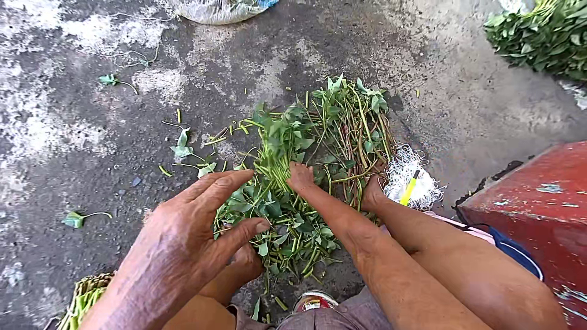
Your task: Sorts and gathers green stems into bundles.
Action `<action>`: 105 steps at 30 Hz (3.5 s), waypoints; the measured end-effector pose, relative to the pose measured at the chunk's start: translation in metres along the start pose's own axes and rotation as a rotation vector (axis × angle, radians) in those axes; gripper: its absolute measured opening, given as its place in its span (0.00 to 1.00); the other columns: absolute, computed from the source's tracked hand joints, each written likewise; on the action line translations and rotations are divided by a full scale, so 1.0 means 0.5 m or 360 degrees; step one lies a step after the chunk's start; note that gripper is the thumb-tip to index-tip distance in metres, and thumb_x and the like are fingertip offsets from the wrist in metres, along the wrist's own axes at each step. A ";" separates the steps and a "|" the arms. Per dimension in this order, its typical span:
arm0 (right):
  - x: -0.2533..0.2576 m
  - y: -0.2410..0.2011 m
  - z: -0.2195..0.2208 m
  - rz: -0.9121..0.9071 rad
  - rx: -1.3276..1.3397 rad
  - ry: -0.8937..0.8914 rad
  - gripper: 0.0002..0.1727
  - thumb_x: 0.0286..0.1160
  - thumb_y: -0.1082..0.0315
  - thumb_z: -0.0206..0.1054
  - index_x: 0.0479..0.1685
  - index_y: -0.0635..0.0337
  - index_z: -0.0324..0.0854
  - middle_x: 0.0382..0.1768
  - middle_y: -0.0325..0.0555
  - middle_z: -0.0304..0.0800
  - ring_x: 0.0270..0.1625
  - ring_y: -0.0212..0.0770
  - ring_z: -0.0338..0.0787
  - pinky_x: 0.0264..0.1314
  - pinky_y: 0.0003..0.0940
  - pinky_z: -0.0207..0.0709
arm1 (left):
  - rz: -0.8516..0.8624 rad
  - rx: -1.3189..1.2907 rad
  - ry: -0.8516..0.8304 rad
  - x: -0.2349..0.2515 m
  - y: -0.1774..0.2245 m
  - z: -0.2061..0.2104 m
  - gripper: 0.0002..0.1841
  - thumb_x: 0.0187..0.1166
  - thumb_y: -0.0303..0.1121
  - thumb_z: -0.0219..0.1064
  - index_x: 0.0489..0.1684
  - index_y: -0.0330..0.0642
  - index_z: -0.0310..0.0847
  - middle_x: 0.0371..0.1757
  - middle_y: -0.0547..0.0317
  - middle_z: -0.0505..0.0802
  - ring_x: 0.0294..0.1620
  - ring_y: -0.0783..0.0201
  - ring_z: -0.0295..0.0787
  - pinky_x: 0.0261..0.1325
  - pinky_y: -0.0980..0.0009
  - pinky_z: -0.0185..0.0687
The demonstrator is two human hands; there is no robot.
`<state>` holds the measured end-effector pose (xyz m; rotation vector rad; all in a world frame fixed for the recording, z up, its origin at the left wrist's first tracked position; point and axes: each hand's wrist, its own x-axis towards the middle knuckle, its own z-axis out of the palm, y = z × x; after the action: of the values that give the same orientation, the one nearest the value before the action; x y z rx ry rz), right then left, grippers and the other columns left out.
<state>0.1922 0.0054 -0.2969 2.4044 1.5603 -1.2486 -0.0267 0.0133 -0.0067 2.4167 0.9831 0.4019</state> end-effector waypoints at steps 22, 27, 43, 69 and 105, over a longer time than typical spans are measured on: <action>-0.162 -0.048 -0.150 -0.0667 0.1992 0.0441 0.04 0.75 0.79 0.67 0.40 0.69 0.88 0.27 0.40 0.90 0.28 0.28 0.86 0.37 0.24 0.84 | -0.1034 -0.1301 0.0399 0.077 -0.029 0.027 0.11 0.79 0.20 0.69 0.56 0.33 0.83 0.37 0.55 0.92 0.32 0.66 0.92 0.41 0.70 0.92; -0.204 -0.130 -0.137 -0.1122 0.1894 0.0341 0.05 0.71 0.80 0.70 0.39 0.69 0.90 0.33 0.40 0.91 0.33 0.28 0.89 0.44 0.27 0.88 | -0.1283 -0.1480 0.0499 0.085 -0.073 0.039 0.13 0.80 0.26 0.70 0.59 0.33 0.81 0.42 0.51 0.92 0.35 0.63 0.93 0.42 0.68 0.92; -0.171 -0.157 -0.086 -0.0872 0.1494 0.0715 0.08 0.80 0.71 0.66 0.44 0.67 0.87 0.45 0.51 0.90 0.44 0.38 0.89 0.51 0.36 0.85 | -0.0732 -0.1131 0.0833 0.064 -0.079 0.019 0.08 0.72 0.21 0.73 0.42 0.41 0.82 0.34 0.67 0.93 0.34 0.70 0.93 0.46 0.67 0.95; -0.111 -0.072 -0.119 -0.0983 0.1742 0.0648 0.10 0.64 0.79 0.74 0.44 0.70 0.90 0.46 0.48 0.89 0.39 0.31 0.88 0.48 0.27 0.86 | -0.1227 -0.1869 0.0891 0.107 -0.072 0.036 0.14 0.82 0.18 0.62 0.62 0.38 0.80 0.41 0.52 0.92 0.39 0.58 0.95 0.48 0.60 0.94; -0.014 0.056 -0.047 -0.0243 0.1301 0.0320 0.12 0.77 0.72 0.70 0.55 0.69 0.89 0.46 0.59 0.93 0.44 0.49 0.91 0.56 0.48 0.84 | -0.1049 -0.1827 0.0590 0.089 -0.081 0.037 0.13 0.87 0.20 0.56 0.62 0.42 0.80 0.37 0.60 0.90 0.35 0.64 0.92 0.49 0.61 0.94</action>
<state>0.2267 -0.0044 -0.2874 2.9761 1.4921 -2.0561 -0.0106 0.0638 -0.0404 0.9539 1.1680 0.8682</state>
